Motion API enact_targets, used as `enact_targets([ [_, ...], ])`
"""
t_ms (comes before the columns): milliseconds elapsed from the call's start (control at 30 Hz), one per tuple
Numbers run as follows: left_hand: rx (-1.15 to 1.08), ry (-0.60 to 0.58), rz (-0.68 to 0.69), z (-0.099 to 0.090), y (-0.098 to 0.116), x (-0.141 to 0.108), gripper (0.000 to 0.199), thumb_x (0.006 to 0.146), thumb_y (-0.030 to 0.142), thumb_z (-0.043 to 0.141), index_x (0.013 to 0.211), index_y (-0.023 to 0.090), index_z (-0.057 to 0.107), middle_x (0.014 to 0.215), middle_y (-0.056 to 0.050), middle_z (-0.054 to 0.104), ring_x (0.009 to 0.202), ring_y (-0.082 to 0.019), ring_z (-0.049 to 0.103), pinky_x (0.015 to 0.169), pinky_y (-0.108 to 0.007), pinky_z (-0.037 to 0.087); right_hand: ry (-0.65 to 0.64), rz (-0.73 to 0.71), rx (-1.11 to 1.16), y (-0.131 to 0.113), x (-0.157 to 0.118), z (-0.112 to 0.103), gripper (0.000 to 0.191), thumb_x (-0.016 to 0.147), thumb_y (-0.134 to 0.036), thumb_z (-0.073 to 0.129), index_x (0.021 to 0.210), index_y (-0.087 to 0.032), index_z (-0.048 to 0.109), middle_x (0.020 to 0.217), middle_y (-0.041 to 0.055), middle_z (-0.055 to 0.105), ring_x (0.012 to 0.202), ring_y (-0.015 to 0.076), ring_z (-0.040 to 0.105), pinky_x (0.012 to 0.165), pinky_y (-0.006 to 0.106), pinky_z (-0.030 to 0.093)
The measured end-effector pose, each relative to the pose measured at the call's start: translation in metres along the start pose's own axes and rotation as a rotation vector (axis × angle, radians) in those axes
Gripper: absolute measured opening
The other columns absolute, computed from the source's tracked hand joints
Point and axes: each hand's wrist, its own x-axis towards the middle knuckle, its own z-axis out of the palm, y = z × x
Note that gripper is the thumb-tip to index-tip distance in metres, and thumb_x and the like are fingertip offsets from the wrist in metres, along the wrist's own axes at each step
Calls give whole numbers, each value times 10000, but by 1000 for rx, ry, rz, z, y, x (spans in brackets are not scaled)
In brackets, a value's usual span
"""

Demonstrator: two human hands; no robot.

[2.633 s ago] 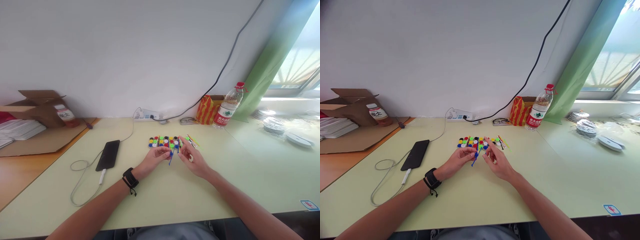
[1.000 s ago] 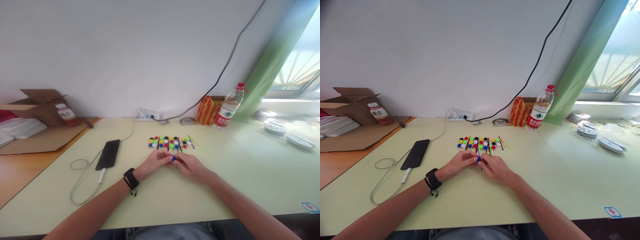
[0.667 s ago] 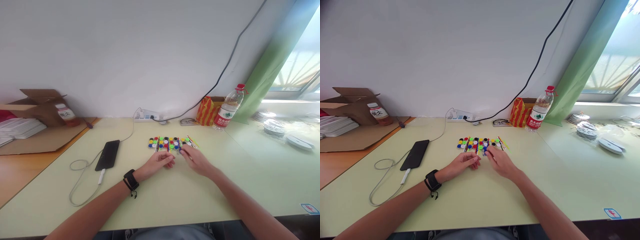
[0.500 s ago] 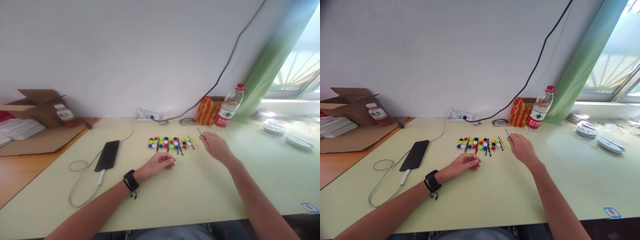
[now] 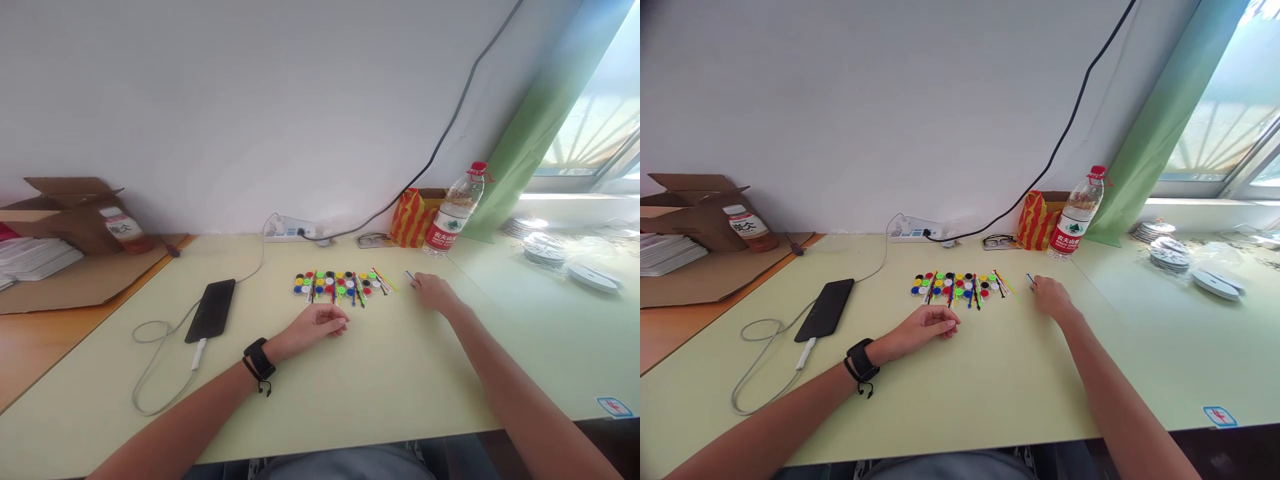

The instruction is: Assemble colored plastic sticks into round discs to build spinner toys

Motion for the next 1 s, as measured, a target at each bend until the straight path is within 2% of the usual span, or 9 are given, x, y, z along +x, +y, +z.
enact_targets([
  [233, -4, 6, -10, 0, 1, -2, 365, 864, 487, 773, 1000, 148, 757, 978, -99, 737, 907, -190, 674, 876, -348, 547, -2, 64, -17, 0, 21, -9, 240, 1046, -284, 430, 1050, -164, 639, 1100, 187, 704, 978, 293, 692, 753, 346, 467],
  [367, -10, 4, -7, 0, 0, -1, 352, 867, 475, 772, 1001, 149, 755, 974, -91, 731, 896, -181, 669, 874, -344, 544, 1, 89, -35, 0, 20, -17, 280, 1049, -343, 429, 1056, -173, 651, 1105, 176, 703, 1003, 304, 699, 787, 367, 488],
  [500, -26, 3, -26, -1, 1, -1, 349, 861, 473, 777, 994, 151, 755, 957, -83, 726, 901, -184, 672, 878, -344, 545, 50, 146, -48, -4, 9, -24, 327, 1041, -406, 432, 1081, -154, 636, 1085, 201, 697, 987, 341, 697, 741, 385, 484],
  [600, -24, -1, -17, 0, 1, -1, 352, 867, 475, 770, 1002, 150, 753, 964, -86, 727, 903, -184, 673, 875, -342, 544, 130, 79, 14, -16, -6, -27, 288, 1035, -386, 434, 1029, -184, 640, 1025, 163, 716, 902, 303, 695, 680, 351, 445],
  [733, -16, 4, -10, 0, 1, 0, 367, 862, 486, 773, 1001, 148, 754, 963, -91, 732, 900, -187, 674, 860, -335, 544, 138, -113, 150, -44, -29, -22, 211, 988, -404, 534, 926, -240, 652, 928, 66, 733, 791, 220, 662, 620, 299, 380],
  [867, -13, -7, -2, 0, 0, 0, 373, 859, 494, 774, 1004, 150, 754, 969, -94, 736, 909, -192, 677, 866, -336, 545, 166, -113, 186, -67, -41, -12, 227, 980, -397, 548, 867, -222, 639, 894, 67, 731, 782, 218, 644, 599, 293, 331],
  [1000, -5, -21, -8, -1, -2, 0, 356, 873, 480, 764, 1016, 154, 750, 980, -90, 731, 927, -190, 677, 885, -338, 542, 162, -120, 164, -73, -42, -5, 148, 980, -304, 530, 895, -215, 612, 950, 66, 736, 800, 213, 643, 601, 287, 317],
])
